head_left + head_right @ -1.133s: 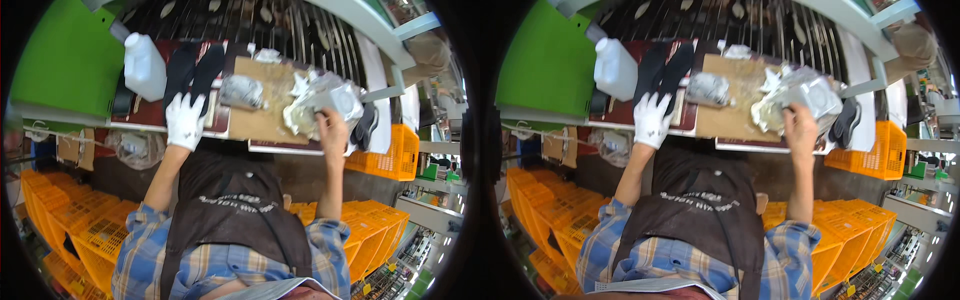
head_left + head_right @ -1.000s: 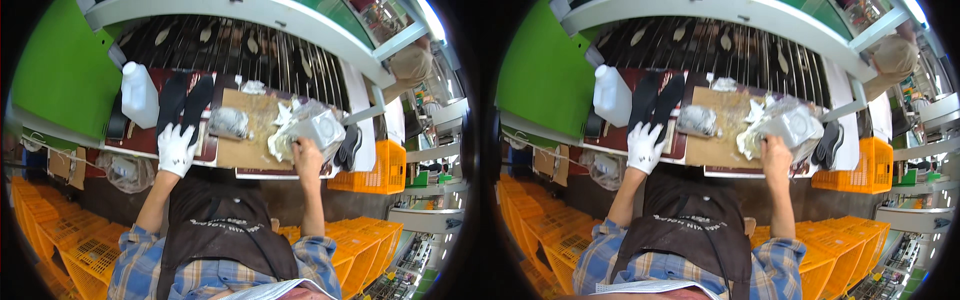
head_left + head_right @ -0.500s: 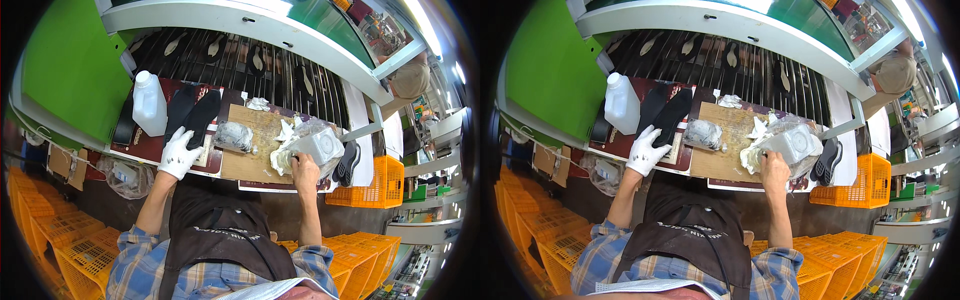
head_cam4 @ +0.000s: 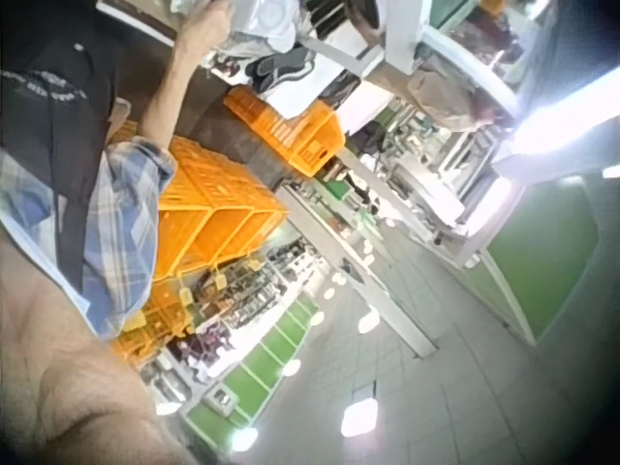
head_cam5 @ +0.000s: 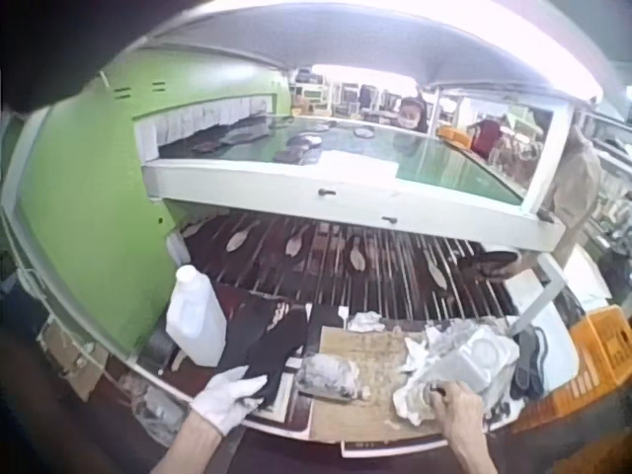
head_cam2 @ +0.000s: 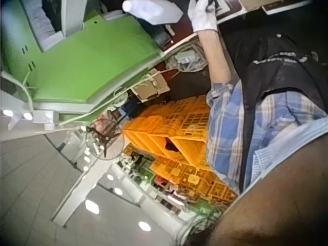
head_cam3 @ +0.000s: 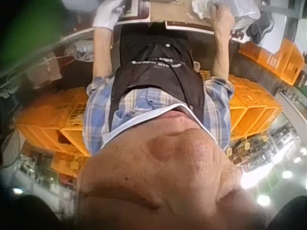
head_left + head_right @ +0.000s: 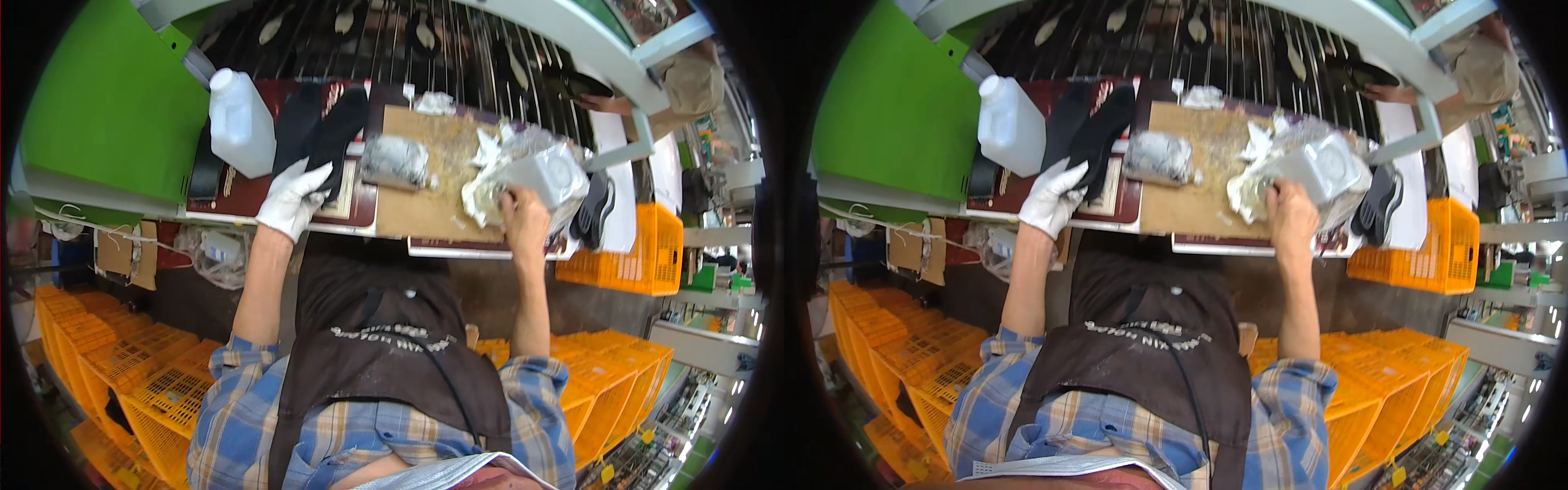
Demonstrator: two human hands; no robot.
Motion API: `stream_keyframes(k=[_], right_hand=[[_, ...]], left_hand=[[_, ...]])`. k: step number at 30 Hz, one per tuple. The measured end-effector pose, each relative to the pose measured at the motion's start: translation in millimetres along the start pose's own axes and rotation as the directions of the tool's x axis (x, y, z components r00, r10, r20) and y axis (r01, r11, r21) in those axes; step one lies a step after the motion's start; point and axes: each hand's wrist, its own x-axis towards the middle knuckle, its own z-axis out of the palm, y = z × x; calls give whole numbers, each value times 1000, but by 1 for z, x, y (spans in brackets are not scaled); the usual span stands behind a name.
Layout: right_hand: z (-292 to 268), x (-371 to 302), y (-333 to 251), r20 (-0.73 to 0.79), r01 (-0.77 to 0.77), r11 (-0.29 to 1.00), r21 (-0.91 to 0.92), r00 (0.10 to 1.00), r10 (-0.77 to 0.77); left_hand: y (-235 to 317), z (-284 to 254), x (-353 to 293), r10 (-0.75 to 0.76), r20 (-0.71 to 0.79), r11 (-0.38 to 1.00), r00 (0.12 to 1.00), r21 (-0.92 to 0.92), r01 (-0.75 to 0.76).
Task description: Apply adhesive or primer to shoe outsoles using a brush in a manufacturing setting.
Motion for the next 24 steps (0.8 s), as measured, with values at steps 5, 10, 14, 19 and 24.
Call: stream_keyframes(k=[5, 10, 14, 19, 24], right_hand=[[-4, -10, 9, -101, -55, 973, 225, 992, 80], [-3, -17, 9, -77, -170, 901, 399, 973, 217], [2, -22, 10, 15, -252, 852, 459, 961, 276], [13, -25, 17, 61, -305, 691, 656, 933, 355], [16, -17, 14, 268, -354, 135, 925, 864, 427]], left_hand=[[-22, 17, -27, 124, 151, 989, 981, -93, -111], [-42, 44, -56, 66, 151, 998, 986, -28, -63], [-60, 56, -63, -45, 203, 998, 978, -26, 51], [-75, 58, -64, -191, 165, 979, 968, -38, 200], [-79, 54, -67, -168, 184, 973, 968, -124, 193]])
